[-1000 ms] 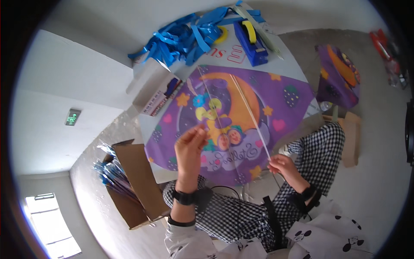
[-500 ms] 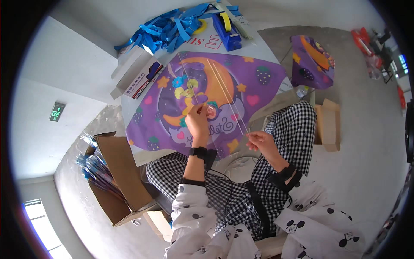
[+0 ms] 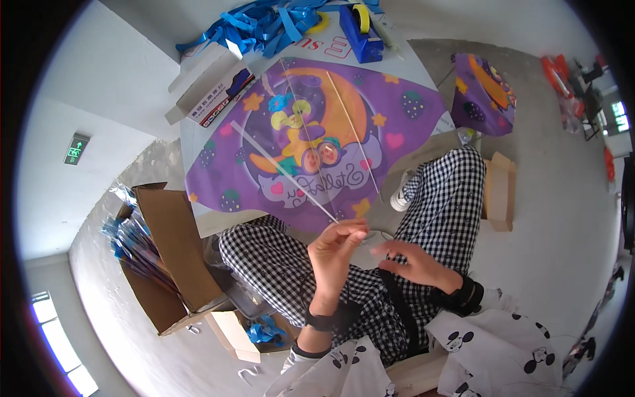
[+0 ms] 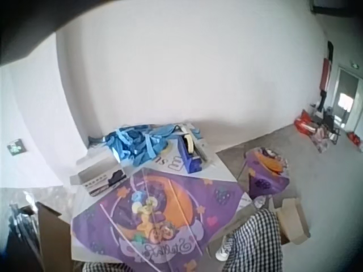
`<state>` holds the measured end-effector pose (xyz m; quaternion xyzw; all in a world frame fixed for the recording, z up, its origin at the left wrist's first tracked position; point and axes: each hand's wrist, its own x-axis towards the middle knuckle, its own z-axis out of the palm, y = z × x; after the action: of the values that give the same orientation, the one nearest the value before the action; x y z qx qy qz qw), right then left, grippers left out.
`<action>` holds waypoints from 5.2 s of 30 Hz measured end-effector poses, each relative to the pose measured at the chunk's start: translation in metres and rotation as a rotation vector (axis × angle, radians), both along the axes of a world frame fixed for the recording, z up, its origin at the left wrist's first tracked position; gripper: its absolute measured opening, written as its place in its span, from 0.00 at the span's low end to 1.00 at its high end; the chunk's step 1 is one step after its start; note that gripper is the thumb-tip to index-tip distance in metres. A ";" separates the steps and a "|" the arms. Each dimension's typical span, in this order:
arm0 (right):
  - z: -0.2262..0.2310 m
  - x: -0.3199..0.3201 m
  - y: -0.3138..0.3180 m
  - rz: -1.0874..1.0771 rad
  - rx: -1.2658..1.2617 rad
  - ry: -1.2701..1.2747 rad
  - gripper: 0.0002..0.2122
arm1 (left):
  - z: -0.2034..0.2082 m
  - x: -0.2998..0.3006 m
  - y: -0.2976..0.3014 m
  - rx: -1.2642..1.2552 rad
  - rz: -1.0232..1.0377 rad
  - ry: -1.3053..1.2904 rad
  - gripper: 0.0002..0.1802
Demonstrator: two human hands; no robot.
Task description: Assembling a cartoon-themed kite by attaching rods and securing them with tape.
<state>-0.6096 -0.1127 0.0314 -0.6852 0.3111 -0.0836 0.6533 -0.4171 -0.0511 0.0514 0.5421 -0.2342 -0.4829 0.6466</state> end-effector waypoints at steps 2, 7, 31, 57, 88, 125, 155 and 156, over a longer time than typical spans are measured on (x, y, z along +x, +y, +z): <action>0.014 0.016 -0.012 -0.118 -0.081 -0.156 0.20 | 0.010 -0.006 0.001 0.014 -0.092 -0.254 0.05; 0.084 0.075 -0.046 -0.273 0.002 -0.495 0.19 | 0.012 -0.027 -0.004 -0.103 -0.243 -0.494 0.09; 0.125 0.046 -0.012 0.077 -0.717 -0.010 0.06 | 0.027 0.005 0.035 -0.444 0.352 0.558 0.13; 0.126 0.041 -0.007 -0.031 -0.599 0.125 0.04 | 0.032 0.003 0.027 -0.307 0.514 -0.605 0.08; 0.106 0.039 -0.006 -0.145 -0.502 -0.017 0.08 | 0.037 -0.011 0.012 -0.254 0.654 -0.140 0.08; -0.081 0.182 -0.240 -0.456 -0.397 0.773 0.17 | -0.118 0.091 -0.146 0.306 0.011 -0.961 0.11; 0.150 0.020 -0.048 0.112 -0.770 -0.059 0.10 | 0.040 0.061 0.038 -0.273 0.405 0.093 0.07; 0.149 0.022 -0.046 0.121 -0.790 -0.073 0.10 | 0.041 0.060 0.043 -0.313 0.437 0.130 0.07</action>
<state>-0.5872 -0.1592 0.1805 -0.8973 0.1908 -0.1823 0.3539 -0.3571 -0.0086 0.0923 0.4413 -0.1415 -0.3236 0.8249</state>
